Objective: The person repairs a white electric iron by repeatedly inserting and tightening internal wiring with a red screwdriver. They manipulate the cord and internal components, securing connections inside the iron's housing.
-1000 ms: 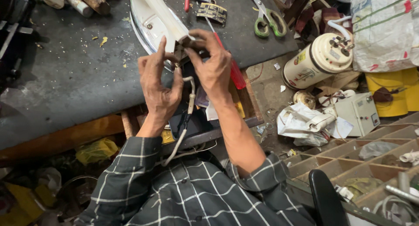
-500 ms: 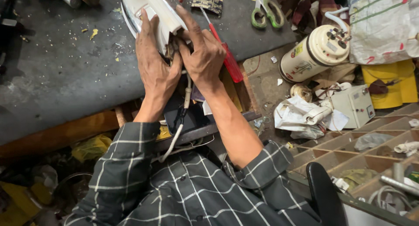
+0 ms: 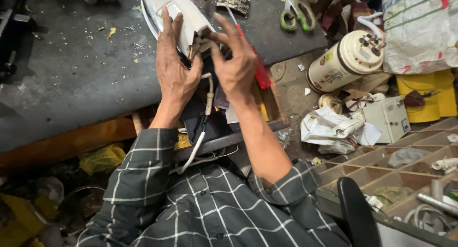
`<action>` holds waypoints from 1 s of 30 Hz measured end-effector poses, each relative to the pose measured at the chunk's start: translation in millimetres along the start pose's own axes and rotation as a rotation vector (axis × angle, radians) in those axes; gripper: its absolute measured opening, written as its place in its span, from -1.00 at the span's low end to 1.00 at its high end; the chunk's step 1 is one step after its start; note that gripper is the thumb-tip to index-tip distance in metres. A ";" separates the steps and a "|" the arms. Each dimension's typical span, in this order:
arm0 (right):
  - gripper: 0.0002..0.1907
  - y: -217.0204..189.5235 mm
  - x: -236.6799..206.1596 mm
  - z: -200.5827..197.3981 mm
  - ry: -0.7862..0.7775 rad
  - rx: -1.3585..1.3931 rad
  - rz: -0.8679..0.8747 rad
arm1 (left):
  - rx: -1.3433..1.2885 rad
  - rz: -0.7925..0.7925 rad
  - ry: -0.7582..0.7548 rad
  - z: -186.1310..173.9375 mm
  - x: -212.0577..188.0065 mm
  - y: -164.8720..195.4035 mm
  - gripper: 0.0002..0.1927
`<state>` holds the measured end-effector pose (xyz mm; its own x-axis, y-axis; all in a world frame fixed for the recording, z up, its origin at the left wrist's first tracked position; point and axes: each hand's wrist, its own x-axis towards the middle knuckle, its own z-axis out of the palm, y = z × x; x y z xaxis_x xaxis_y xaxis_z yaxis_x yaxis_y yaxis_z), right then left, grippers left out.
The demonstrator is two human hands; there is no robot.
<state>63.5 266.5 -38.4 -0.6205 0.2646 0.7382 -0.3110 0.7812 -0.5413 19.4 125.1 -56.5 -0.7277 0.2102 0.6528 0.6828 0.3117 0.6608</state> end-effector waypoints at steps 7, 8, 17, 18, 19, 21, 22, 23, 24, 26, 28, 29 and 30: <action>-0.75 4.3 -5.6 -61.1 -0.024 0.107 0.119 | -0.010 -0.015 -0.012 2.3 -5.8 -3.7 -0.04; -0.77 3.0 -6.9 -71.9 -0.029 0.119 0.140 | -0.004 -0.019 -0.006 2.5 -6.6 -4.3 -0.04; -0.83 -21.8 -24.8 -168.9 -0.389 -0.207 0.384 | -0.034 -0.008 -0.002 0.2 -14.0 0.2 -0.01; -0.84 -25.0 -30.6 -171.6 -0.458 -0.267 0.317 | -0.029 -0.006 -0.004 -0.9 -14.4 1.1 -0.01; -0.85 -27.5 -36.1 -173.3 -0.525 -0.327 0.248 | -0.029 -0.008 -0.009 -1.3 -14.4 2.2 0.00; -0.84 -26.2 -44.0 -168.6 -0.657 -0.389 0.184 | -0.040 -0.009 -0.013 -2.3 -12.4 2.8 0.00; -0.83 -25.3 -49.2 -164.9 -0.729 -0.395 0.195 | -0.057 -0.017 -0.016 -2.3 -13.0 4.0 0.00; -0.82 -22.9 -53.3 -160.9 -0.798 -0.402 0.202 | -0.064 -0.019 -0.016 -1.9 -12.0 4.1 0.00; -0.81 -19.0 -56.2 -156.1 -0.800 -0.402 0.199 | -0.070 -0.021 -0.016 -1.4 -11.2 4.3 -0.01; -0.78 -10.0 -62.5 -147.7 -0.812 -0.401 0.196 | -0.051 -0.022 -0.016 -0.6 -11.8 5.1 -0.01; -0.78 2.9 -64.3 -142.9 -0.776 -0.406 0.158 | -0.010 -0.013 -0.010 1.4 -12.0 5.3 0.00; -0.77 9.7 -64.9 -139.8 -0.758 -0.409 0.138 | 0.002 -0.010 -0.009 2.1 -12.6 5.6 0.00; -0.78 15.6 -66.5 -137.2 -0.763 -0.406 0.109 | 0.014 -0.008 -0.007 2.9 -13.0 5.7 0.00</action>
<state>198.7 338.7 -40.8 -0.9900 0.0114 0.1405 -0.0317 0.9533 -0.3005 32.6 126.8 -62.2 -0.7339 0.2143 0.6445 0.6757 0.3262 0.6610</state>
